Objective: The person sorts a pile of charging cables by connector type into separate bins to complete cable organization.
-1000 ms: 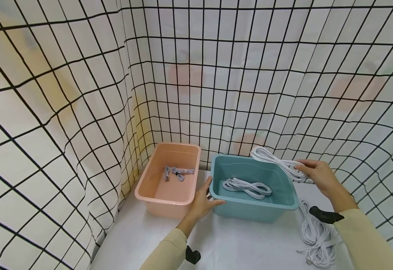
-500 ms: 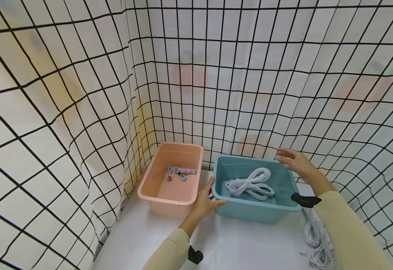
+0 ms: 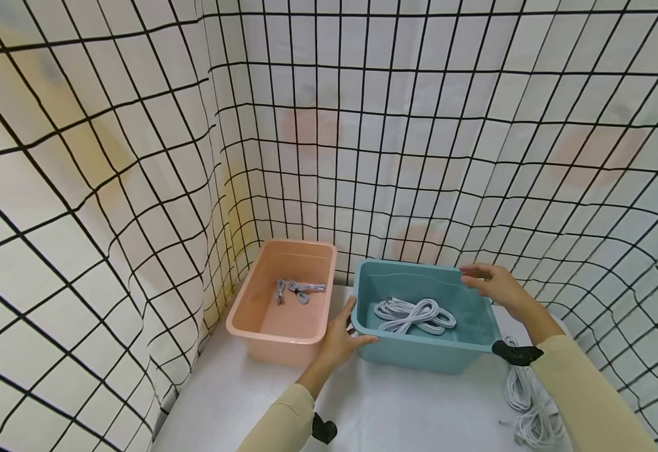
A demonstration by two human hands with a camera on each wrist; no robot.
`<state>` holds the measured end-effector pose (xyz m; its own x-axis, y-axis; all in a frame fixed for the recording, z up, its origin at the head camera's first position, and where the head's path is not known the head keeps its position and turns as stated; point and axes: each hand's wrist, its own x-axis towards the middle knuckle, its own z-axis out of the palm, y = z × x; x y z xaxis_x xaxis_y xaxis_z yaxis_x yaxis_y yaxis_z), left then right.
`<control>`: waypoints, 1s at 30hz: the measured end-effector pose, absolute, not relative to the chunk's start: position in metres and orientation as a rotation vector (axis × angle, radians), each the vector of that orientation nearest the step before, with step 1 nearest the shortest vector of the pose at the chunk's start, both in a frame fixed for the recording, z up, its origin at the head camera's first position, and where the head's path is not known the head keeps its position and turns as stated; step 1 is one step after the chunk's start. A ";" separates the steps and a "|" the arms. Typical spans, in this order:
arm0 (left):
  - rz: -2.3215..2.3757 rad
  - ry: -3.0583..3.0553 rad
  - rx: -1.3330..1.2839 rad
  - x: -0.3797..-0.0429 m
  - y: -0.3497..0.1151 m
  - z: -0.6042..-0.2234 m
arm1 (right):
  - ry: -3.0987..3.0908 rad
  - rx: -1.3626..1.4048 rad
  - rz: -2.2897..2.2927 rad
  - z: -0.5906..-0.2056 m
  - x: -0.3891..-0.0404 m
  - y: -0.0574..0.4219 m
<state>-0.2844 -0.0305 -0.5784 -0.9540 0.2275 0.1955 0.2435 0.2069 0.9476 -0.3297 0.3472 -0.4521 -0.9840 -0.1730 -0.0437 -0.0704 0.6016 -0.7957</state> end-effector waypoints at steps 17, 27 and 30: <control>-1.925 -2.418 -0.477 -0.285 -0.031 -0.581 | 2.770 -0.211 -1.297 -0.448 -0.299 0.358; -1.928 -2.406 -0.484 -0.282 -0.030 -0.578 | 2.791 -0.161 -1.325 -0.466 -0.284 0.374; -1.922 -2.404 -0.486 -0.282 -0.030 -0.579 | 2.796 -0.166 -1.329 -0.469 -0.279 0.379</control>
<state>-0.2819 -0.0296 -0.5788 -0.9510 0.2248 0.2124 0.2566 0.1902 0.9476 -0.2794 0.3787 -0.4685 -0.9935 -0.1138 0.0089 -0.0788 0.6268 -0.7751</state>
